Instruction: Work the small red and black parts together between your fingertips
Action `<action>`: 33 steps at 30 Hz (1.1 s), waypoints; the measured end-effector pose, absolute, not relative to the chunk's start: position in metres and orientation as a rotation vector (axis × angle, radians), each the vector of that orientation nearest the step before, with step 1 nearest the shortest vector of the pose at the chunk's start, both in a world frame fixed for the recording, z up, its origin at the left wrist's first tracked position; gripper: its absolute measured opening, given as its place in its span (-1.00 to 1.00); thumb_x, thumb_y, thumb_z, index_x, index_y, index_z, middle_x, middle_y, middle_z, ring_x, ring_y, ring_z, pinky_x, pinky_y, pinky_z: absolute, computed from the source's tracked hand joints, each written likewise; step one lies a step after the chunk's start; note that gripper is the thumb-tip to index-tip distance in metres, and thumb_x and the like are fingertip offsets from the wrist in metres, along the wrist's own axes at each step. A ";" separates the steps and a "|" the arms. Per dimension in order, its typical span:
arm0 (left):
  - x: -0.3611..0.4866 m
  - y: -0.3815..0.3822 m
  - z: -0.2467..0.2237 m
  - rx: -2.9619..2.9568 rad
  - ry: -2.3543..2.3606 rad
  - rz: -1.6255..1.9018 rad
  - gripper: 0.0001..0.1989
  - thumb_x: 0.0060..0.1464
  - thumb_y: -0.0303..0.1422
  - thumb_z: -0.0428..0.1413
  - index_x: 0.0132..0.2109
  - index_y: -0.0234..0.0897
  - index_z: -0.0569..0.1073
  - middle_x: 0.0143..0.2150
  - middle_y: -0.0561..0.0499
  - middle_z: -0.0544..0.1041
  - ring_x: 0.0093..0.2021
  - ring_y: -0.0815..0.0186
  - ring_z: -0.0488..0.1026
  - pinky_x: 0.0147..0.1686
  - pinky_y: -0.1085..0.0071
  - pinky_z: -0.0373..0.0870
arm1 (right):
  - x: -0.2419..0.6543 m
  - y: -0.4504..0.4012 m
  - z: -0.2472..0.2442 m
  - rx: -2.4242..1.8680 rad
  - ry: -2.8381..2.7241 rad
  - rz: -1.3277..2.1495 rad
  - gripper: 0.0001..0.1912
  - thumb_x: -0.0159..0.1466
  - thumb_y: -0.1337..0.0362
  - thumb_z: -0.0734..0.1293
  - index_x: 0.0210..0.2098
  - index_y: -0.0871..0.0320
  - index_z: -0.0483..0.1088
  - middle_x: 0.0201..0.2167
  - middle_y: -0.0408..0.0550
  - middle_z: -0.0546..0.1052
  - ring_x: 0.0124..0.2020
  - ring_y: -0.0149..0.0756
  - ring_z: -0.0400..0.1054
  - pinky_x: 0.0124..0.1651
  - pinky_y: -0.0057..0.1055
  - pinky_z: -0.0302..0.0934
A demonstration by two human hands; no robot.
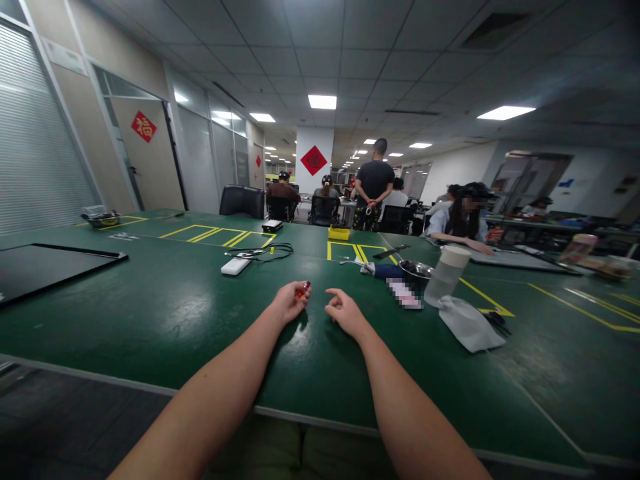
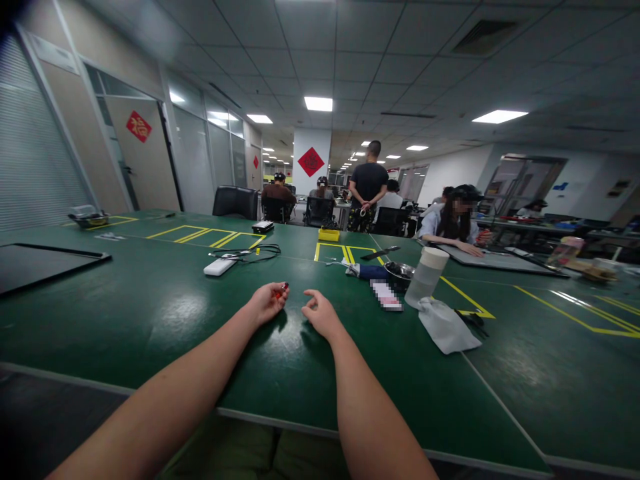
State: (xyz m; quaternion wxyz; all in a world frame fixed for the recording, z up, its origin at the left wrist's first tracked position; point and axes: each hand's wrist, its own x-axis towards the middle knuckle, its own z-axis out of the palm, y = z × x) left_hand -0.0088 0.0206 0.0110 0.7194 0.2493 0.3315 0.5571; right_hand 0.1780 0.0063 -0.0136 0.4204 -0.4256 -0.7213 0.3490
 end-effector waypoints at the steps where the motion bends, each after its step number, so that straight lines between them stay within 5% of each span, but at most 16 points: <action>1: -0.011 0.021 0.012 0.548 0.718 1.245 -0.86 -0.07 -0.57 0.00 -0.29 -0.39 0.36 -0.46 -0.01 0.38 -0.60 0.52 0.29 -0.70 0.67 0.19 | 0.178 0.006 -0.013 -1.066 -1.810 0.881 -0.51 0.05 0.33 0.28 0.00 0.17 0.24 -0.46 -0.23 0.38 -0.65 -0.51 0.23 -0.53 -0.50 0.15; 7: -0.022 0.028 0.006 0.740 0.899 1.338 -0.81 0.03 -0.28 0.02 -0.43 -0.32 0.31 -0.59 0.09 0.25 -0.66 0.50 0.16 -0.69 0.59 0.01 | 0.178 0.001 -0.008 -1.055 -1.822 0.890 -0.58 0.07 0.32 0.27 -0.06 0.20 0.30 -0.47 -0.21 0.39 -0.64 -0.49 0.24 -0.51 -0.48 0.17; 10: -0.018 0.027 -0.001 1.282 1.300 1.387 -0.89 -0.05 -0.33 0.09 -0.41 -0.30 0.37 -0.60 0.13 0.26 -0.62 0.46 0.18 -0.60 0.53 0.09 | 0.178 0.001 -0.007 -1.062 -1.816 0.893 -0.59 0.06 0.33 0.28 -0.06 0.20 0.31 -0.47 -0.21 0.39 -0.64 -0.50 0.24 -0.50 -0.49 0.16; 17: -0.001 0.013 -0.009 2.342 1.771 0.770 -0.86 0.01 -0.41 0.05 -0.31 -0.23 0.50 -0.23 -0.06 0.46 -0.18 0.24 0.37 -0.18 0.37 0.25 | 0.178 0.001 -0.008 -1.081 -1.835 0.915 -0.67 0.07 0.33 0.28 -0.14 0.23 0.37 -0.55 -0.23 0.36 -0.63 -0.49 0.23 -0.49 -0.51 0.14; 26: -0.013 0.004 -0.008 2.602 1.858 0.595 -0.75 0.15 -0.27 -0.07 -0.27 -0.29 0.44 -0.22 -0.16 0.42 -0.20 0.16 0.35 -0.20 0.31 0.23 | 0.177 -0.002 -0.003 -1.132 -1.865 0.914 -0.75 0.09 0.32 0.28 -0.23 0.26 0.44 -0.49 -0.13 0.44 -0.59 -0.47 0.26 -0.46 -0.50 0.18; 33: -0.117 -0.010 -0.002 2.544 1.863 0.516 -0.75 0.13 -0.24 -0.09 -0.35 -0.27 0.39 -0.29 -0.12 0.43 -0.25 0.20 0.37 -0.26 0.37 0.23 | 0.178 -0.001 -0.003 -1.157 -1.877 0.940 -0.76 0.09 0.34 0.29 -0.25 0.26 0.45 -0.46 -0.09 0.48 -0.58 -0.46 0.30 -0.45 -0.50 0.20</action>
